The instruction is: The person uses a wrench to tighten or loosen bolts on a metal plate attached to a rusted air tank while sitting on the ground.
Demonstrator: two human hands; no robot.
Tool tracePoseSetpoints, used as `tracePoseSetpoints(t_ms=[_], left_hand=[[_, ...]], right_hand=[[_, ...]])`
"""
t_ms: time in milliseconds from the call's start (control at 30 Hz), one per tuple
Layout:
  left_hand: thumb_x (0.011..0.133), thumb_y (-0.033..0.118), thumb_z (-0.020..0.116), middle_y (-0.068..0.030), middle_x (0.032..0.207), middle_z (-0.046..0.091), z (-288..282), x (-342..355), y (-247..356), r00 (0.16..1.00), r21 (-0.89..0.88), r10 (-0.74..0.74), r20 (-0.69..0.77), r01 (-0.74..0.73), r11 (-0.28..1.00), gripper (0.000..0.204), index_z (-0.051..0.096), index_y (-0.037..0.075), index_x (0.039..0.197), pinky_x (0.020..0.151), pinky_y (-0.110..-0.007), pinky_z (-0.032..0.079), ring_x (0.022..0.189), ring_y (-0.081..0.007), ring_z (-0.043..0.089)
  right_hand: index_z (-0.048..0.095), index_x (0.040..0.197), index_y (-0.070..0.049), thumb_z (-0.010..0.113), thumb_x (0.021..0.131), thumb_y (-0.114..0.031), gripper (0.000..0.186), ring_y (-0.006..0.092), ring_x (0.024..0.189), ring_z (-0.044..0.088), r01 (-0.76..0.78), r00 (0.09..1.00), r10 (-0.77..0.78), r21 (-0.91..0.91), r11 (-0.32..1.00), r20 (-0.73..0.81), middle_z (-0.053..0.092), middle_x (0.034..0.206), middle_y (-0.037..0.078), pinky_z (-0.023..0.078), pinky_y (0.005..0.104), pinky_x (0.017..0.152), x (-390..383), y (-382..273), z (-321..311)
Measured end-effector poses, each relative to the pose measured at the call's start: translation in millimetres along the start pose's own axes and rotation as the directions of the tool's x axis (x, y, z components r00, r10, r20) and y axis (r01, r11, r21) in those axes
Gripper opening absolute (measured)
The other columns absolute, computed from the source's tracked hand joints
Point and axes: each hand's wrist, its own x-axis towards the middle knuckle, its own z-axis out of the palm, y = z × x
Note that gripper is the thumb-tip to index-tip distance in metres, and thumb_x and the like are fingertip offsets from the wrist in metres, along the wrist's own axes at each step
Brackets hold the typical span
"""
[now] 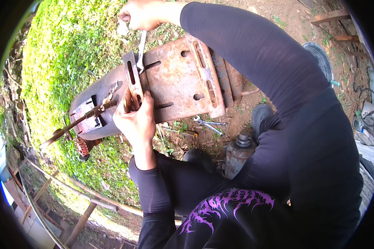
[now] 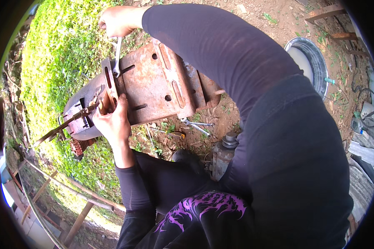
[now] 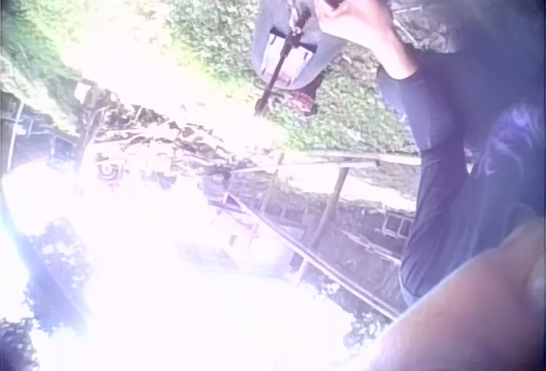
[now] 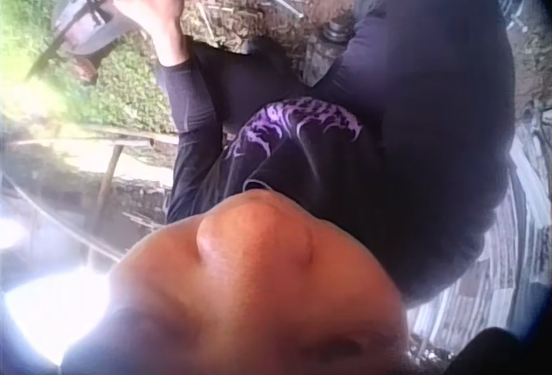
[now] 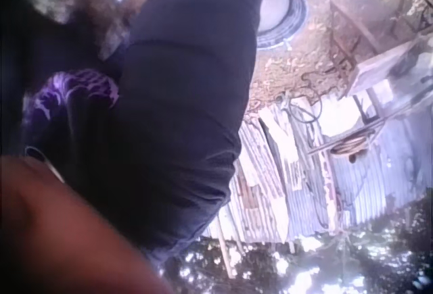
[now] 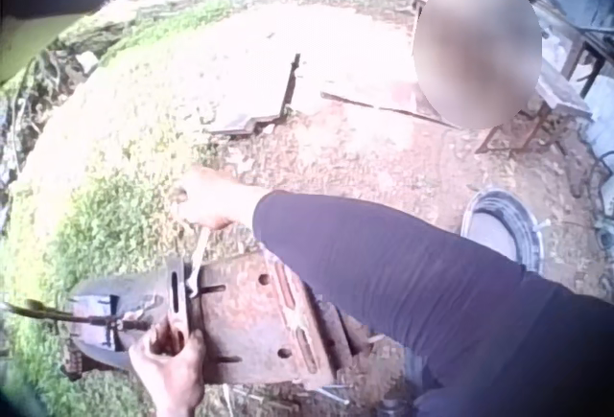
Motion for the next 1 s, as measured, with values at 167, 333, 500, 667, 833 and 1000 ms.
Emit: tracePoseSetpoints(t_ms=[167,333,500,667,833,1000], left_hand=[[0.084,0.003,0.073,-0.0081,0.103,0.073,0.4,-0.8,1.0,0.999,0.072,-0.01,0.033,0.008,0.997,0.037,0.068,-0.009,0.119,0.086,-0.027,0.05,0.089,-0.0106,0.064],[0.082,0.009,0.073,-0.0043,0.091,0.072,6.8,-1.3,-1.5,0.999,-0.074,0.039,-0.021,-0.04,0.996,0.035,0.07,-0.006,0.113,0.077,-0.025,0.049,0.08,-0.0072,0.06],[0.082,0.011,0.074,-0.0017,0.084,0.07,5.1,5.0,-2.0,0.999,-0.001,-0.041,0.011,0.041,0.999,0.031,0.072,-0.006,0.109,0.072,-0.024,0.048,0.074,-0.0068,0.057],[0.082,0.01,0.073,0.0006,0.079,0.067,-0.6,2.8,-8.5,0.998,-0.027,0.045,-0.033,-0.046,0.999,0.023,0.072,-0.005,0.1,0.067,-0.024,0.046,0.07,-0.0052,0.054],[0.082,0.008,0.072,0.0002,0.082,0.069,3.6,4.4,0.9,1.0,-0.039,0.003,0.009,-0.002,0.999,0.022,0.072,-0.005,0.1,0.069,-0.024,0.046,0.072,-0.0052,0.055],[0.081,0.007,0.072,-0.0015,0.086,0.071,5.6,4.8,0.3,1.0,-0.088,0.027,-0.004,-0.027,0.996,0.026,0.072,-0.006,0.103,0.074,-0.025,0.048,0.075,-0.0067,0.058]], right_hand=[[0.069,0.118,-0.004,0.057,0.083,-0.013,0.039,0.0283,0.102,0.068,0.039,0.995,-0.049,0.11,0.993,0.092,0.072,0.109,0.017,0.053,0.0399,0.092,78.8,-39.6,28.2],[0.071,0.11,-0.002,0.058,0.087,-0.021,0.032,0.0314,0.093,0.07,0.01,0.999,-0.012,0.034,0.999,0.051,0.072,0.103,0.018,0.054,0.0447,0.084,59.2,-41.3,26.2],[0.074,0.093,0.0,0.06,0.086,-0.024,0.029,0.0363,0.089,0.07,0.198,0.96,-0.124,-0.295,0.935,0.252,0.072,0.094,0.022,0.054,0.0475,0.079,13.6,-72.1,-44.1],[0.078,0.093,-0.006,0.071,0.08,-0.036,0.033,0.0353,0.094,0.07,0.16,0.947,-0.029,-0.389,0.907,0.32,0.074,0.094,0.017,0.056,0.0456,0.082,-37.6,-115.9,-87.7],[0.073,0.094,0.005,0.057,0.088,-0.021,0.031,0.0366,0.09,0.07,0.029,0.968,0.015,-0.17,0.985,0.251,0.071,0.098,0.024,0.054,0.0483,0.08,-12.6,-89.0,-48.4],[0.075,0.089,-0.001,0.054,0.083,-0.006,0.022,0.0264,0.073,0.071,-0.133,0.92,0.261,-0.394,0.909,0.292,0.072,0.088,0.018,0.056,0.0437,0.065,11.4,-88.4,-28.2]])
